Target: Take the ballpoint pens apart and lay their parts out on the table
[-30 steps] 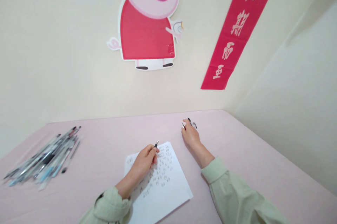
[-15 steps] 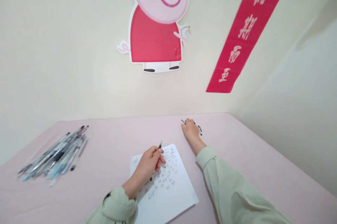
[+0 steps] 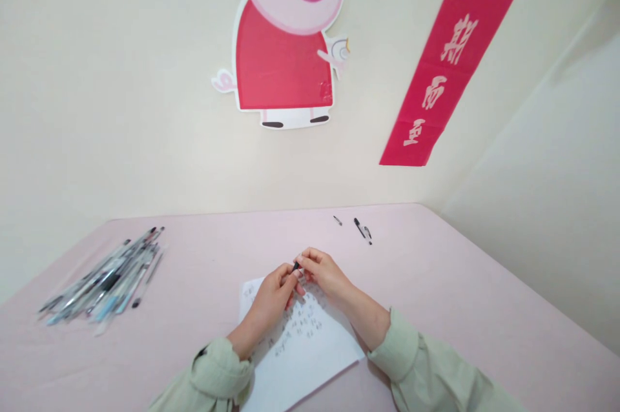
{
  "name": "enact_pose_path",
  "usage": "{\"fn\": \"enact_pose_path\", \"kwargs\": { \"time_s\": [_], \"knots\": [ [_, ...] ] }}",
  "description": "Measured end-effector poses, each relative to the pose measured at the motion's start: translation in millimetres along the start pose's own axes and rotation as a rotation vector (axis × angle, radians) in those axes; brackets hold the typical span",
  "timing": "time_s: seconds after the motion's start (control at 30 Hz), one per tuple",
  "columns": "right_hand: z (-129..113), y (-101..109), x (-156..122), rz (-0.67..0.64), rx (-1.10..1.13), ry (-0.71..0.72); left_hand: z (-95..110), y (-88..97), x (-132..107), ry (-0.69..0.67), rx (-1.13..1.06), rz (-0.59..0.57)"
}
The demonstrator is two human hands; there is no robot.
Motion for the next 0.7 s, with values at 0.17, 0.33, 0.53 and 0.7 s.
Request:
{"fn": "enact_pose_path", "kwargs": {
  "time_s": [0.17,0.33,0.53,0.7],
  "knots": [
    [-3.1,4.9,1.9,0.049,0.055,-0.005,-0.5,3.2,-0.8,0.031,-0.001,0.186],
    [-1.8,6.2,1.3,0.045,0.155,-0.023,-2.3,2.4,-0.3,0.048,-0.009,0.14],
    [-6.9,5.2,1.0,0.039,0.217,-0.024,-3.7,0.3,0.5,0.145,-0.089,0.052],
    [-6.9,6.8,0.8,0.043,0.242,-0.036,-4.0,1.2,2.3,0.149,-0.146,0.01]
  ]
}}
Point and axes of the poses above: each hand's wrist, its own x-axis towards the middle knuckle, its own y-axis out of the back of the hand, z = x × y, the point moved 2 cm from there along x, towards the middle knuckle, and after that the axes turned 14 degrees about y, right-handed, at the moved point
